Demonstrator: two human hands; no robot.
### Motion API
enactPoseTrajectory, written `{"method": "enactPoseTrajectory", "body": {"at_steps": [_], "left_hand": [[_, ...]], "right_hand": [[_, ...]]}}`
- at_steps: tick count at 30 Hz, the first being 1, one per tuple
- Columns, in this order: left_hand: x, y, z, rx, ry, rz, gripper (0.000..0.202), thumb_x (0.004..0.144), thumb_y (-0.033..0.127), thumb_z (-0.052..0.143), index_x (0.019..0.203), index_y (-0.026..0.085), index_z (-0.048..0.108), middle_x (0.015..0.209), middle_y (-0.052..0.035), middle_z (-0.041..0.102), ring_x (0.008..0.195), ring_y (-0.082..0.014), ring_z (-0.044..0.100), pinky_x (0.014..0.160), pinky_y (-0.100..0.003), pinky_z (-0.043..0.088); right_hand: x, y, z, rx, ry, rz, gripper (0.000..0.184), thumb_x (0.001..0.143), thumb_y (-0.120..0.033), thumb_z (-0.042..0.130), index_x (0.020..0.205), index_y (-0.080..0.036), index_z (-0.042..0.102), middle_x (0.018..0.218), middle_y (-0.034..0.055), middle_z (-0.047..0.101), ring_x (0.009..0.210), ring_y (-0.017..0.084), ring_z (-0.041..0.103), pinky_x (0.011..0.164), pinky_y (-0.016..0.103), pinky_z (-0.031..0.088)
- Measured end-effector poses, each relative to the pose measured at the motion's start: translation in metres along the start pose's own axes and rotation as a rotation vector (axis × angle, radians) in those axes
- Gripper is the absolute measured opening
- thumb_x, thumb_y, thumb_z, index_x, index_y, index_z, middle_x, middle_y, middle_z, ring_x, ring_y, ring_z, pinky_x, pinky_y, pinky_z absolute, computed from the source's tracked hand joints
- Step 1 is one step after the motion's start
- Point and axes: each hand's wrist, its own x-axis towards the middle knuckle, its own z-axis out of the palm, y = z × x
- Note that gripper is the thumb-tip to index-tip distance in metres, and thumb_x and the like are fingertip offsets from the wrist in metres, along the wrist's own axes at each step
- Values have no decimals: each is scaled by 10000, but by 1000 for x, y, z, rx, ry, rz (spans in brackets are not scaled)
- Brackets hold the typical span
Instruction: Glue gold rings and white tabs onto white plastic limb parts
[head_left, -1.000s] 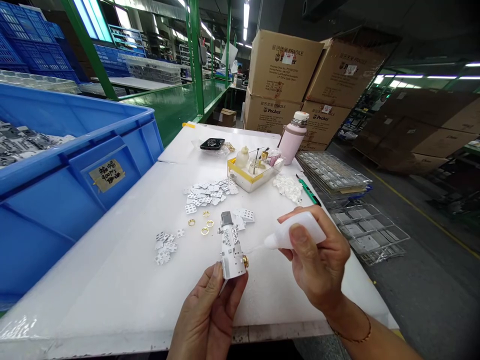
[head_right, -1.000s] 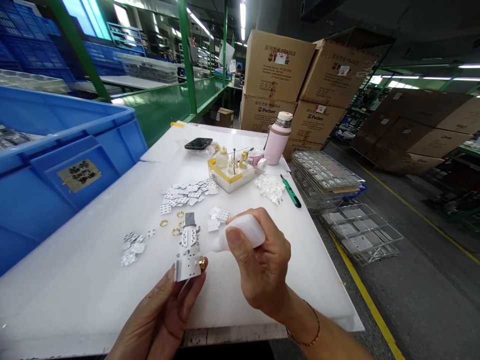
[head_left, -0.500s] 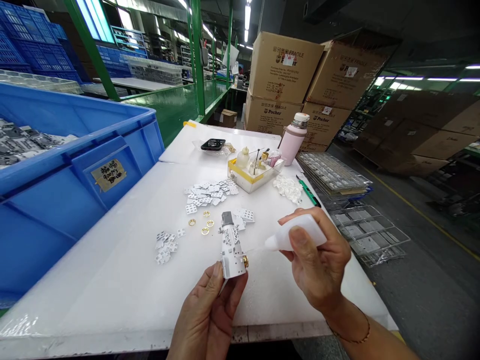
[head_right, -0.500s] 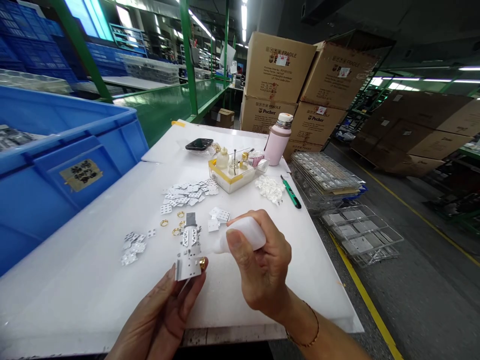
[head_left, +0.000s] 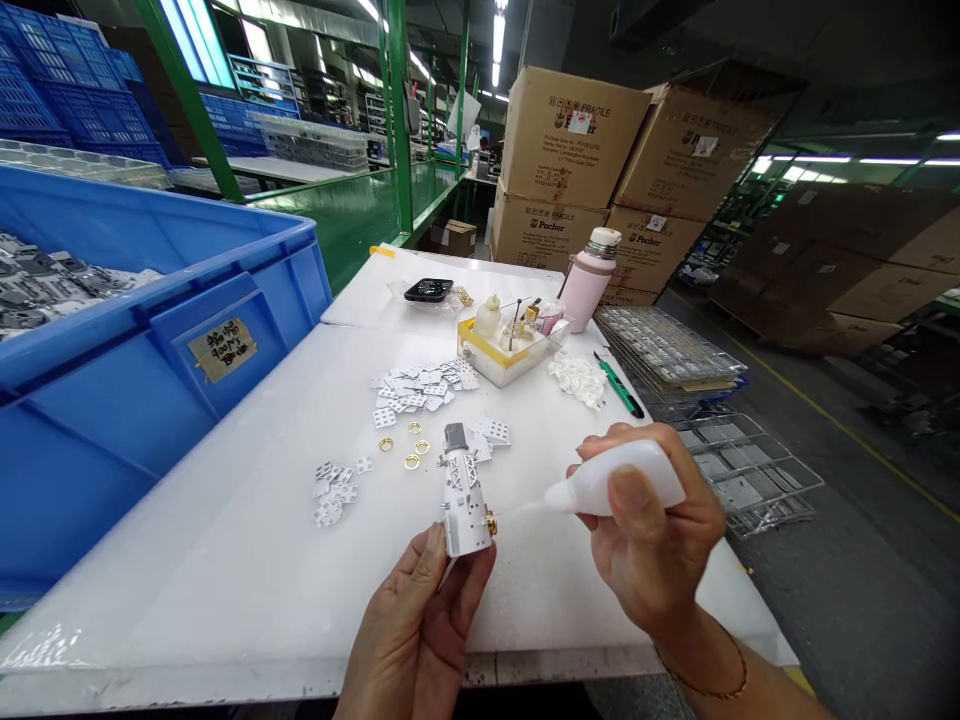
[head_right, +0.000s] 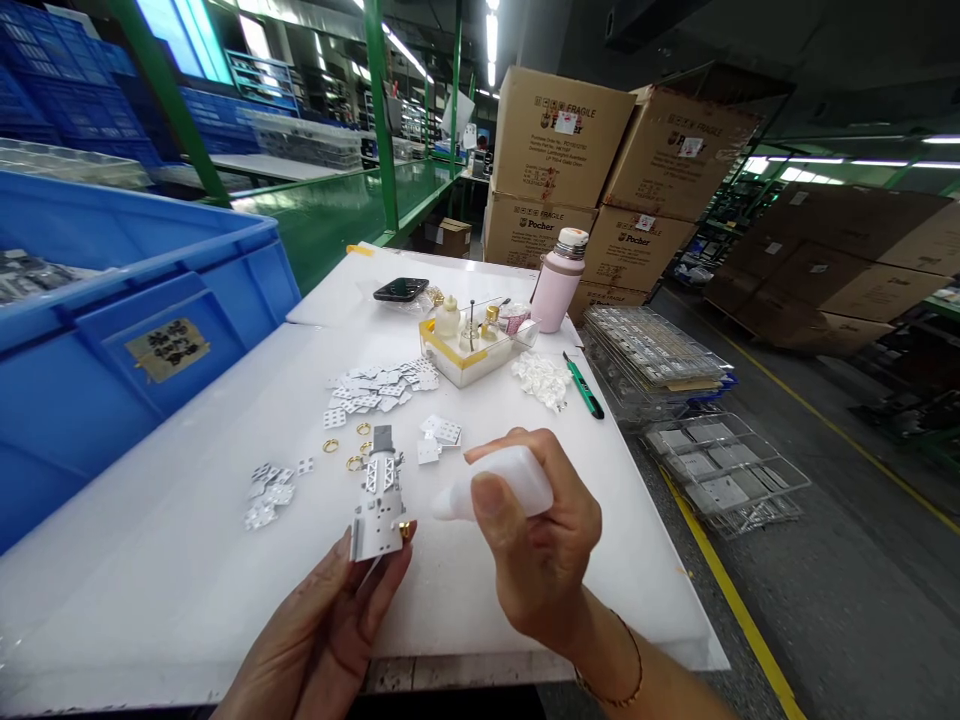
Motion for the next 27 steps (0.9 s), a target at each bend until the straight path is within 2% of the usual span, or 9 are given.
{"method": "enactPoseTrajectory", "body": {"at_steps": [4,9,12,23,27], "left_hand": [[2,0,-1,22,-20,10,129,862,101,589,867,125,715,1084,-112,710,1019,-238,682,924,-371,550],[2,-1,-1,28,-24,9,116,856,112,602,861,131,715,1045,-107,714,1044,-270,672,915,-424,558],[2,-1,0,25,-33,14,115,857,124,602,874,134,716,1088,-111,709,1075,-281,658,925,-424,553],[1,-1,0,-5,-3,-4,155,871,103,583,928,143,721,1118,-109,716,979,-207,697,921,-349,553],[1,-1,0,-8,-19,-6,143,867,94,584,894,128,720,1112,-120,715,983,-199,693,937,-340,537]], "right_hand": [[-2,-1,0,-4,-63,25,168,891,-425,602,873,-265,646,698,6,508,539,131,404,413,254,292],[-3,0,1,-31,-56,21,159,891,-408,599,879,-258,648,747,18,536,557,132,419,417,258,292],[-3,0,0,-45,-51,10,166,889,-411,596,877,-254,648,741,19,538,552,137,423,413,262,285],[-4,0,0,-48,-48,24,172,886,-415,595,873,-250,640,756,29,539,574,147,438,417,257,307],[-5,0,1,-35,-41,52,176,877,-426,605,860,-254,642,746,21,540,567,143,431,415,246,334]]}}
